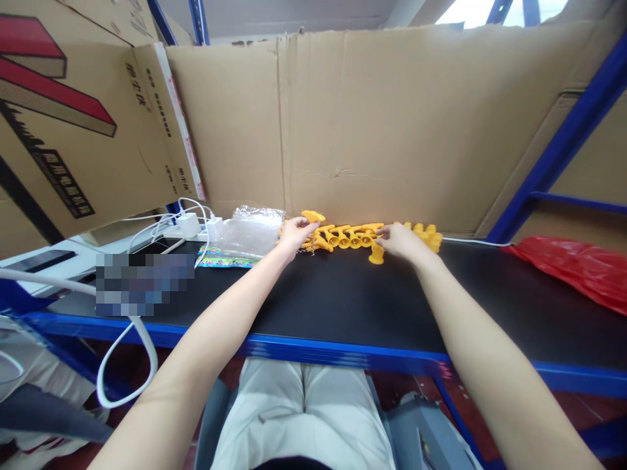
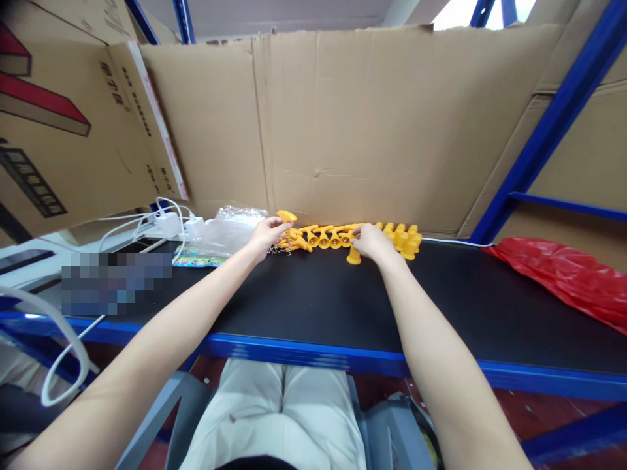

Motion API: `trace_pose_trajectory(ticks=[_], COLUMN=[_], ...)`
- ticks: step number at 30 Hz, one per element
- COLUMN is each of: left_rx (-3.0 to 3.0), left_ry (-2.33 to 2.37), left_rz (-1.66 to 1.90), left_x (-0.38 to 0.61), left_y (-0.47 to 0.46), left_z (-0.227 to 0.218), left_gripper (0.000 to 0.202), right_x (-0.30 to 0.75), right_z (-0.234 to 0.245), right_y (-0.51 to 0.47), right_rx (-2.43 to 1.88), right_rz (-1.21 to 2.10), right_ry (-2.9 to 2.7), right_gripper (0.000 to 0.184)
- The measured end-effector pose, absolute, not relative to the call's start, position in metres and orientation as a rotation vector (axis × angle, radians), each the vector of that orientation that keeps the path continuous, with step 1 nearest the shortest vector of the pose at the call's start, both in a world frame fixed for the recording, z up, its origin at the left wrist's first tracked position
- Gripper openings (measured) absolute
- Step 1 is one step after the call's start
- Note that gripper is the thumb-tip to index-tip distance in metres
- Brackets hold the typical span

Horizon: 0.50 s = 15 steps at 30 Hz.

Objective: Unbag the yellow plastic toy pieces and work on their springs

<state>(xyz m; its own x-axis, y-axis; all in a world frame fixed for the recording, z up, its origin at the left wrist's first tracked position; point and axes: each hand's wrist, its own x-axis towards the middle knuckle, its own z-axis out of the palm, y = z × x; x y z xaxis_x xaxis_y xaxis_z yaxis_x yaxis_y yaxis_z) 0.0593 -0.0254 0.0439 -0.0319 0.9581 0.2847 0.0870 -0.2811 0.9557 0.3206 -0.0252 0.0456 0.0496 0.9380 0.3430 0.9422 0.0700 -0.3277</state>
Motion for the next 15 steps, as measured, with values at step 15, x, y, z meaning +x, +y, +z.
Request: trace_pose_trajectory(ticks=[15], left_rx=[1.250], left_ry=[1.108], left_rz=[1.440], left_x=[0.062], left_y=[-0.018], left_z=[0.039], left_gripper=[0.047], right_x=[0.290], right_z=[0.023], right_y=[-0.029], right_rx=[-1.981], right_rz=[0.183], right_ry=[-1.981], right_gripper=[0.030])
